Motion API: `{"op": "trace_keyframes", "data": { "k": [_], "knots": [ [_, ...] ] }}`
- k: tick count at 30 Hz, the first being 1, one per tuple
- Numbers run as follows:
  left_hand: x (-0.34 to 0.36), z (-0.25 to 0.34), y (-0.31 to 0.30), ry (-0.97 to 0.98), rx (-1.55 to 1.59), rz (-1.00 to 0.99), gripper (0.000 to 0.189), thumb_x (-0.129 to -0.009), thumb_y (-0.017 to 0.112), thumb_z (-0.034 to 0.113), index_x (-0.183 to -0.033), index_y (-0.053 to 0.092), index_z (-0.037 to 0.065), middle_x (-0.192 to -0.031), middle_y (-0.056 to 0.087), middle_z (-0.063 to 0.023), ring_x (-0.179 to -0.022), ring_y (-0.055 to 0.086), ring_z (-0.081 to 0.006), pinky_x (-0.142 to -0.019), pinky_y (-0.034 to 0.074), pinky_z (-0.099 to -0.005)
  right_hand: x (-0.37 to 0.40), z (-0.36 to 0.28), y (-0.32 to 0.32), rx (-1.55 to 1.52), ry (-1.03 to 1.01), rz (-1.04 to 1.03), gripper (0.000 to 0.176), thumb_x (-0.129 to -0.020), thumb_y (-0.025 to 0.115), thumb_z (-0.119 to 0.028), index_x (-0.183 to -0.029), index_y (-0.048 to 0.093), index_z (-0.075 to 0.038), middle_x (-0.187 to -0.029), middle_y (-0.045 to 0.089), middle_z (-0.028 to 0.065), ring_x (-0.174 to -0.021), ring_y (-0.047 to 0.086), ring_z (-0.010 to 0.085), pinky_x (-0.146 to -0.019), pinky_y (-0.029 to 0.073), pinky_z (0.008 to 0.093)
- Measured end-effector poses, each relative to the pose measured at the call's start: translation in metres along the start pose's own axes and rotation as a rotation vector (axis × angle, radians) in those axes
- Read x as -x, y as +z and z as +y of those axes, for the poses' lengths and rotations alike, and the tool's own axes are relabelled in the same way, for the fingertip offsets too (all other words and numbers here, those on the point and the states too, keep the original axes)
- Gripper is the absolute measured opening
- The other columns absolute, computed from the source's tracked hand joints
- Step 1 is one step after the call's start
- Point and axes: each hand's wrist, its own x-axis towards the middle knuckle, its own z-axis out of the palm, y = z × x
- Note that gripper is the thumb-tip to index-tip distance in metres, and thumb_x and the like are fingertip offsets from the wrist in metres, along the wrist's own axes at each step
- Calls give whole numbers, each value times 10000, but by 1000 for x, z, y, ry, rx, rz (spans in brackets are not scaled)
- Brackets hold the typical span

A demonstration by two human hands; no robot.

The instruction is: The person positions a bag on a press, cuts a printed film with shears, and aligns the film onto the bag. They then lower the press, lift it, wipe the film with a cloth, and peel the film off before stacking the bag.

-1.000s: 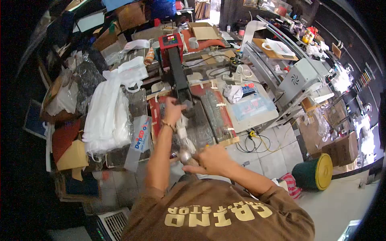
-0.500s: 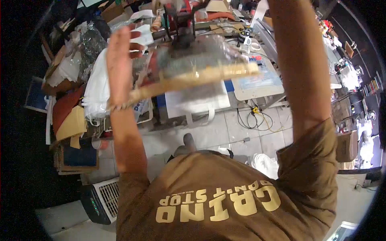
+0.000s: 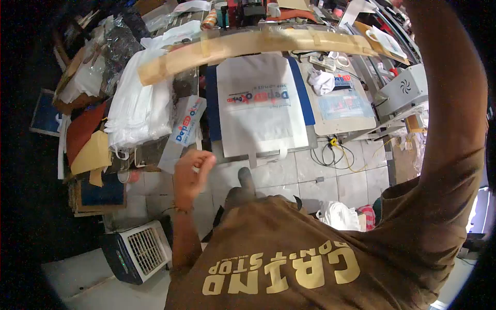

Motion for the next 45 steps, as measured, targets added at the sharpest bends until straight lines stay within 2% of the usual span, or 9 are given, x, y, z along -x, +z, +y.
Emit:
{"op": "trace_keyframes", "data": {
  "k": [2,4,11,18,21,34,37,43,45],
  "knots": [
    [-10,-27,31,-93,-68,-61,136,-909,736,116,-1004,738,20,-1013,731,-114,-913,704,-204,-822,550,-340,-2,27,5,34,16,30,631,-1053,471,-556,-1042,742,14,-886,759,172,-607,715,237,-578,604,315],
    [-19,-46,52,212,-153,-17,178,-864,760,98,-1023,743,20,-1068,723,-146,-1001,691,-300,-880,547,-390,-4,50,10,65,36,52,623,-1053,475,-548,-1040,743,14,-886,759,174,-611,715,238,-582,603,317],
    [-73,-72,106,426,-248,-27,329,-857,773,132,-1167,722,37,-1282,668,-163,-1190,612,-387,-1017,500,-468,4,108,20,156,95,94,594,-1053,491,-522,-1030,747,13,-884,759,179,-622,716,243,-597,600,325],
    [-143,-86,142,525,-410,-109,692,-962,670,320,-1526,420,9,-1626,359,-218,-1496,327,-468,-1198,304,-595,18,141,15,225,121,118,565,-1053,506,-495,-1020,751,13,-882,759,185,-634,716,249,-612,597,333],
    [-172,-80,150,564,-439,-92,803,-979,632,395,-1578,304,-28,-1652,281,-256,-1508,281,-498,-1202,265,-633,23,145,11,259,133,129,553,-1053,513,-484,-1016,753,13,-881,759,187,-639,716,251,-618,596,336],
    [-191,-82,163,507,-567,-153,881,-922,706,449,-1531,349,-76,-1642,290,-270,-1511,282,-485,-1161,313,-664,22,145,7,314,164,160,501,-1053,541,-435,-998,760,12,-878,759,198,-661,717,261,-646,590,351],
    [-193,-76,167,606,-488,-14,871,-931,694,455,-1534,350,-71,-1648,289,-262,-1504,290,-491,-1170,301,-660,21,144,6,321,146,171,489,-1053,548,-424,-993,762,12,-877,759,200,-666,718,263,-653,589,354],
    [-193,-88,167,559,-511,-89,767,-990,625,381,-1566,333,-33,-1647,312,-251,-1507,317,-447,-1206,269,-622,20,135,11,300,96,213,465,-1053,561,-401,-985,765,11,-875,759,205,-677,718,267,-665,587,361],
    [-209,-101,154,547,-430,-44,600,-1015,580,280,-1484,440,-67,-1581,409,-271,-1485,362,-443,-1201,307,-586,20,129,15,280,64,239,457,-1053,566,-393,-982,766,11,-874,759,207,-680,718,269,-670,586,363]
  ]
}}
